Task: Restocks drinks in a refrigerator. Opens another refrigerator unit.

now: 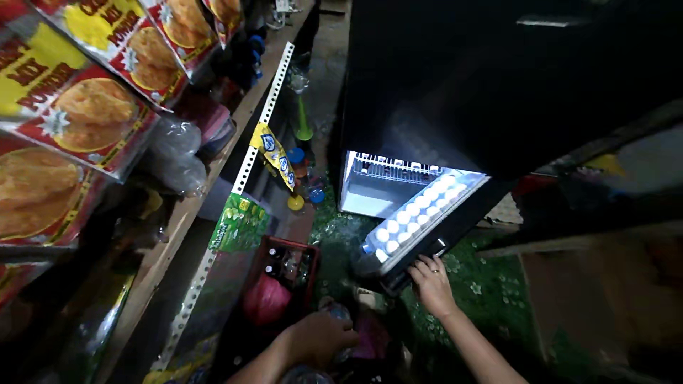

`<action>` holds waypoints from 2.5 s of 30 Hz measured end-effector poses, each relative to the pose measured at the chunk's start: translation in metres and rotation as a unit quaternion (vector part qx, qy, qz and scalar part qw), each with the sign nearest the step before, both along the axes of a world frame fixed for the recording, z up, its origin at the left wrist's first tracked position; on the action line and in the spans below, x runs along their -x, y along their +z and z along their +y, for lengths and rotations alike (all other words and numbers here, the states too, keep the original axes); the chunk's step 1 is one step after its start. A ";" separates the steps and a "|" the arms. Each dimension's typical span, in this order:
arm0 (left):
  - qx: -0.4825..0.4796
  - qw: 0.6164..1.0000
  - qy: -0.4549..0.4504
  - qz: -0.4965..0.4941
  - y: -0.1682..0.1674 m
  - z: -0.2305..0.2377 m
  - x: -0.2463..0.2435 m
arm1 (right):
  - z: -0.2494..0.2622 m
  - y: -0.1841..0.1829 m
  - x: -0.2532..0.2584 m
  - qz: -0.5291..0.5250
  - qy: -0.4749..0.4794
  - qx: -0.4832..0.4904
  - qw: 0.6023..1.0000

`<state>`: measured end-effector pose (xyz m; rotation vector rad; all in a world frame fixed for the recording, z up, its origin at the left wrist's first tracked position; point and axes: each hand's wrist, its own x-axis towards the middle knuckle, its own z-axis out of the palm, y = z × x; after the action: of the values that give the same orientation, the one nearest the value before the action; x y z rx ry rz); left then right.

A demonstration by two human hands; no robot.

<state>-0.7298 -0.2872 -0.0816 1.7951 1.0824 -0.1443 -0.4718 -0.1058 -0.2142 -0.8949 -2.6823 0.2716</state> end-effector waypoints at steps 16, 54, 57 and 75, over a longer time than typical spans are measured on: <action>0.031 0.989 -0.145 0.016 -0.004 0.044 -0.032 | -0.069 0.050 -0.167 -0.213 -0.335 0.165 0.903; 0.107 0.971 0.198 0.085 -0.135 0.075 0.011 | -0.059 0.118 0.061 -0.327 0.044 0.668 0.667; 0.103 0.950 0.272 0.110 -0.139 0.096 0.024 | -0.043 0.091 0.030 -0.258 -0.079 0.759 0.593; -0.084 0.834 0.542 0.065 -0.175 0.260 -0.005 | 0.098 -0.151 0.056 0.242 -0.438 0.815 0.292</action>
<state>-0.7252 -0.0270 -0.2570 1.0682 2.0974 0.5398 -0.5282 -0.0076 -0.3650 -1.8174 -0.0686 2.4190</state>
